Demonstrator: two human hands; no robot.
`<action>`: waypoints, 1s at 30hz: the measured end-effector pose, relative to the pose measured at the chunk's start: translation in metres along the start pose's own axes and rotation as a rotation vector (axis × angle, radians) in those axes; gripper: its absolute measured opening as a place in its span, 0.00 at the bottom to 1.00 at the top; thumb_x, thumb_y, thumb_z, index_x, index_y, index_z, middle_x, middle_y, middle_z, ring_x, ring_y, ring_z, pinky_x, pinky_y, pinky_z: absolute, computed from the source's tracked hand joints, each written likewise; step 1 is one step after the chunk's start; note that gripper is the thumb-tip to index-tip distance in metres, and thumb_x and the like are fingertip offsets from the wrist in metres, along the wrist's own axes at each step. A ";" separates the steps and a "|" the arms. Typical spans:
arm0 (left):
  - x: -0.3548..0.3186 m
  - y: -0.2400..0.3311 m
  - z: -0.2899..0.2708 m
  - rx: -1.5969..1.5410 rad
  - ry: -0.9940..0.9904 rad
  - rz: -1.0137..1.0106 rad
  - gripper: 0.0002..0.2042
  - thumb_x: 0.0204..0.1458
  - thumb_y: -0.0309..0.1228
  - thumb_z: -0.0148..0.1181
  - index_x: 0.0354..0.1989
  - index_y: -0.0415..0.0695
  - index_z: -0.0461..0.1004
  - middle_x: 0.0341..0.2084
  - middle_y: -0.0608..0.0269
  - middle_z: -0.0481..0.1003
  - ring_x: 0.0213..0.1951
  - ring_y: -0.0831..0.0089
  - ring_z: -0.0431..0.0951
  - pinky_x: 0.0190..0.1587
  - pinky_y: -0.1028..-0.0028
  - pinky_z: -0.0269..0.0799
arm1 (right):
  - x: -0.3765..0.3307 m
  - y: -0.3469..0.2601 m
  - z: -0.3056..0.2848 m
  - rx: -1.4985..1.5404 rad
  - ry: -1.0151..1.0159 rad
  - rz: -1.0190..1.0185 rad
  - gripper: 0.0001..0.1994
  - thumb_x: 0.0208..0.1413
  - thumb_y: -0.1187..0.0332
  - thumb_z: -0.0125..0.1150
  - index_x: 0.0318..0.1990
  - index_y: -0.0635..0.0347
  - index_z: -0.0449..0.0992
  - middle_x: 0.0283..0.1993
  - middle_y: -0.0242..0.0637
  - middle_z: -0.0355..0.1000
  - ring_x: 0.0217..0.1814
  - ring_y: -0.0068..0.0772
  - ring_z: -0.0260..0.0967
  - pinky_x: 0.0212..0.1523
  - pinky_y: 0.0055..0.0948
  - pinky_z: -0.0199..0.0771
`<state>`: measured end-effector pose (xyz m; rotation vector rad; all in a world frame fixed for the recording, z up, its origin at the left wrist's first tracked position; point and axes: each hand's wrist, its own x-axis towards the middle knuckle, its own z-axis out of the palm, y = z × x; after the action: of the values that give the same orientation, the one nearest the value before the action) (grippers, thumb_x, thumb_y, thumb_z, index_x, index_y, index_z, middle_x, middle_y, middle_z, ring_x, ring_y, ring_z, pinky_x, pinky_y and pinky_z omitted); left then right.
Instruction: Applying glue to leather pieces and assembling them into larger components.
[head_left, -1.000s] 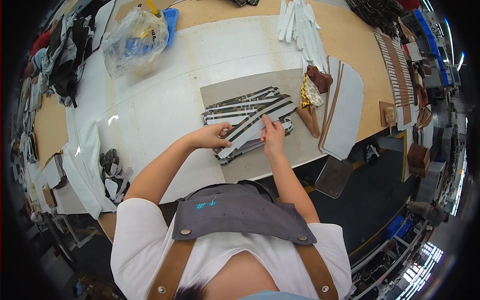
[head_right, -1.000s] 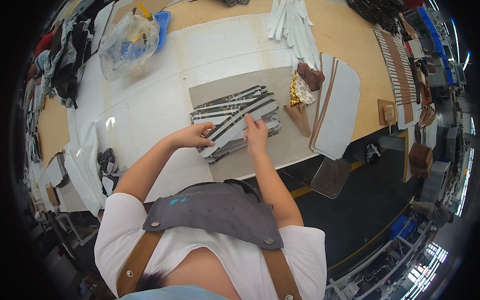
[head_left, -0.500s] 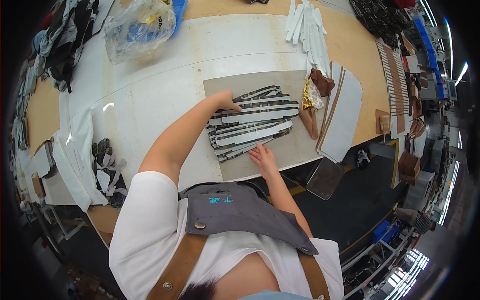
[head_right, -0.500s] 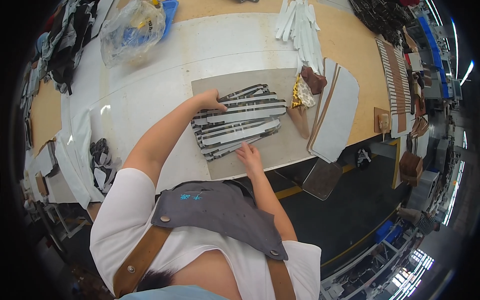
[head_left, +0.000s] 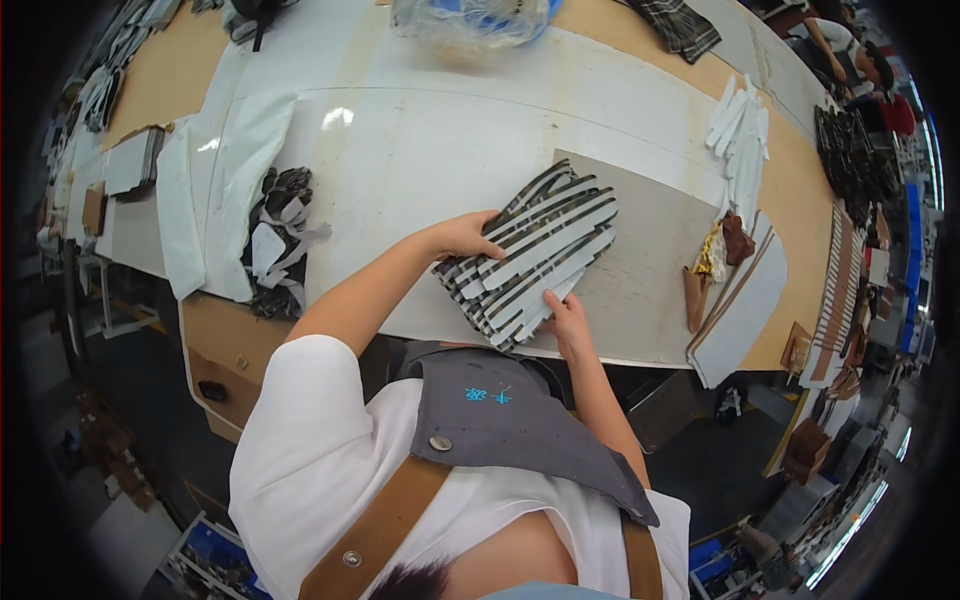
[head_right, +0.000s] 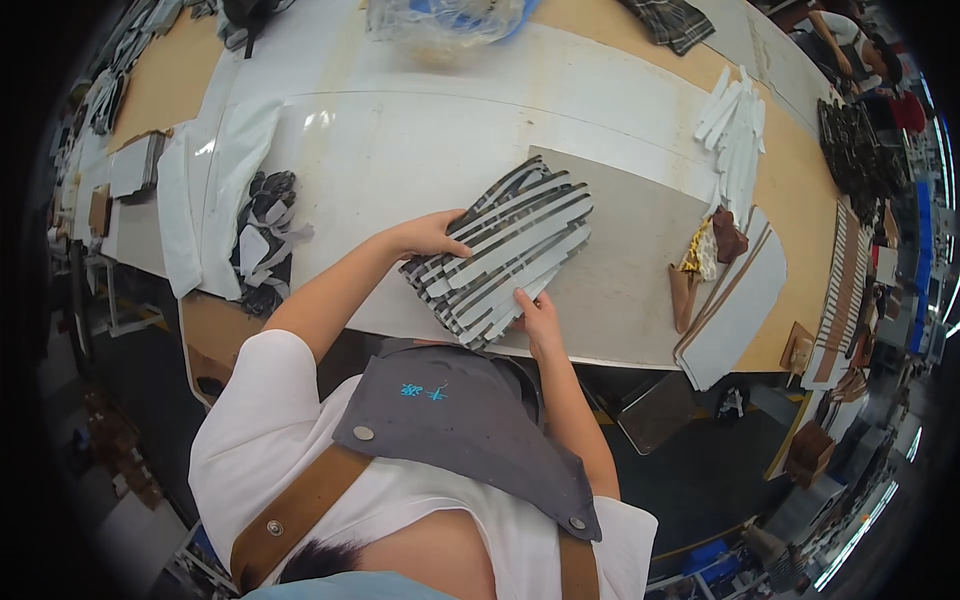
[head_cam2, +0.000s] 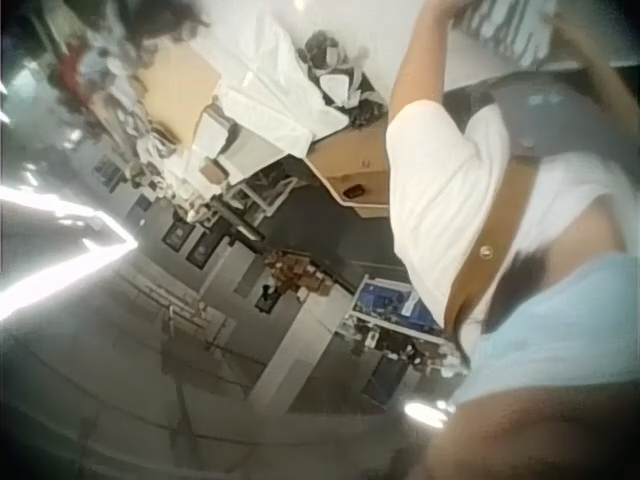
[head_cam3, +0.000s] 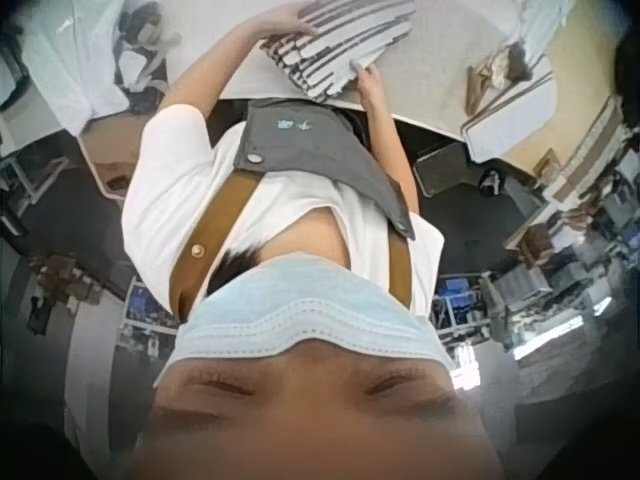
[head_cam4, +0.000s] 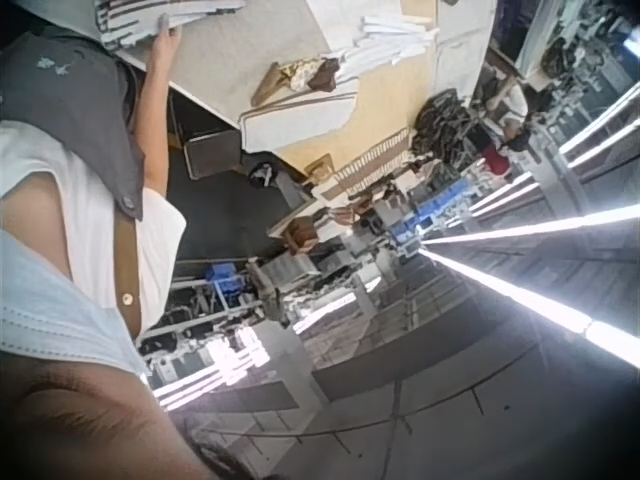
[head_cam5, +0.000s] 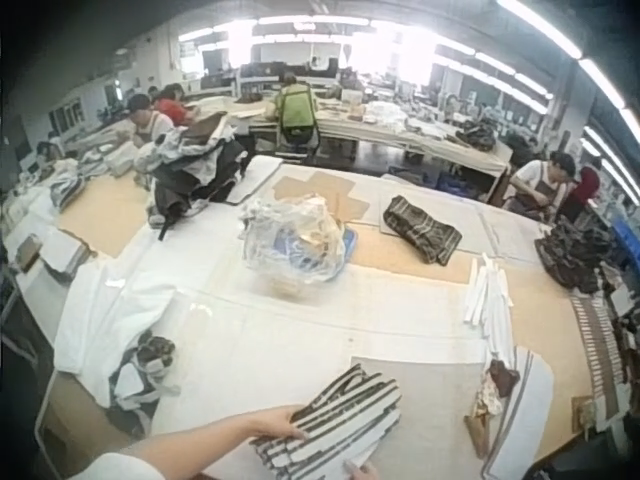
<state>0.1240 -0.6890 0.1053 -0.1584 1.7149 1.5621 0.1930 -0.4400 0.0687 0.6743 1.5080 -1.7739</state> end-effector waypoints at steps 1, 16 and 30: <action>-0.018 -0.017 -0.013 -0.076 0.059 -0.004 0.29 0.42 0.25 0.63 0.55 0.36 0.60 0.42 0.54 0.72 0.44 0.70 0.71 0.48 0.73 0.67 | 0.001 0.000 0.017 -0.029 -0.013 0.010 0.18 0.57 0.65 0.53 0.52 0.62 0.63 0.45 0.39 0.69 0.45 0.32 0.69 0.41 0.35 0.74; -0.136 -0.146 -0.040 -0.153 0.554 -0.084 0.32 0.38 0.24 0.64 0.54 0.33 0.57 0.45 0.52 0.69 0.46 0.67 0.71 0.51 0.72 0.65 | 0.007 0.051 0.056 -0.666 -0.217 -0.065 0.12 0.55 0.63 0.53 0.39 0.63 0.70 0.30 0.34 0.69 0.24 0.21 0.67 0.26 0.21 0.69; -0.125 -0.198 0.025 -0.634 0.722 0.026 0.20 0.44 0.26 0.61 0.47 0.39 0.68 0.37 0.59 0.74 0.35 0.74 0.74 0.37 0.73 0.71 | -0.066 0.102 -0.142 -0.618 -0.223 -0.035 0.09 0.57 0.68 0.53 0.41 0.64 0.72 0.30 0.32 0.72 0.30 0.18 0.65 0.32 0.17 0.65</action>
<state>0.3337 -0.7628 0.0288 -1.1367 1.6381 2.1891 0.3060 -0.2968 0.0302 0.1346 1.7822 -1.2446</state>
